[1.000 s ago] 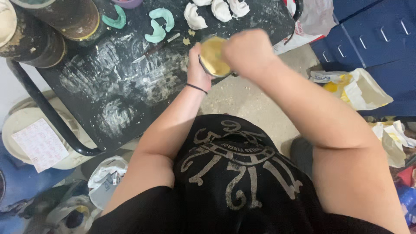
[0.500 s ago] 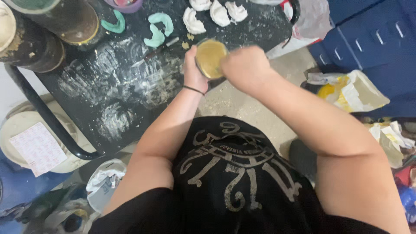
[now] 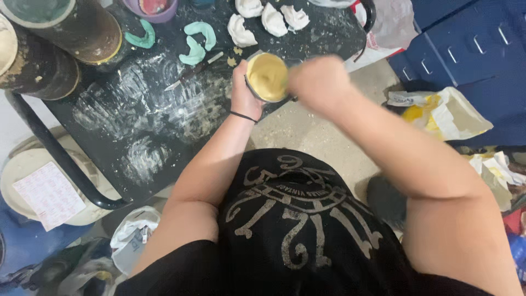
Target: The person mixes a yellowish paste in a small container using a green spatula, then scoops portions into a red bowl. Later, they apply the paste onto a white curved object, spreading it evenly across the surface.
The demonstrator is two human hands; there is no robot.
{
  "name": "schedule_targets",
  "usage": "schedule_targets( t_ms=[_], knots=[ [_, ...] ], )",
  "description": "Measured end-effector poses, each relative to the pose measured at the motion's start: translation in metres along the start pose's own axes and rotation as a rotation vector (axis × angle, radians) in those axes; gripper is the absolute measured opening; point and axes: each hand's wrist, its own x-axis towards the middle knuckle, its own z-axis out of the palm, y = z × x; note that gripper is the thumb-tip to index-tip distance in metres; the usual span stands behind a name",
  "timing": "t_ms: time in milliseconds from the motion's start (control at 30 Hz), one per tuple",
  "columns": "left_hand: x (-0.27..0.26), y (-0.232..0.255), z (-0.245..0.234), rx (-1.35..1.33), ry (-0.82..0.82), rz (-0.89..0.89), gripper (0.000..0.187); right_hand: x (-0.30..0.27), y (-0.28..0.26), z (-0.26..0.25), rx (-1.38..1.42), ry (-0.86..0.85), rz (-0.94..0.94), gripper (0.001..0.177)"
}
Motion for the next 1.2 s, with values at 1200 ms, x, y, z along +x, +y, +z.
schedule_targets(
  t_ms=[1200],
  knots=[
    [0.019, -0.01, 0.006, -0.009, 0.127, 0.034, 0.043, 0.018, -0.004, 0.02, -0.089, 0.213, -0.093, 0.016]
  ],
)
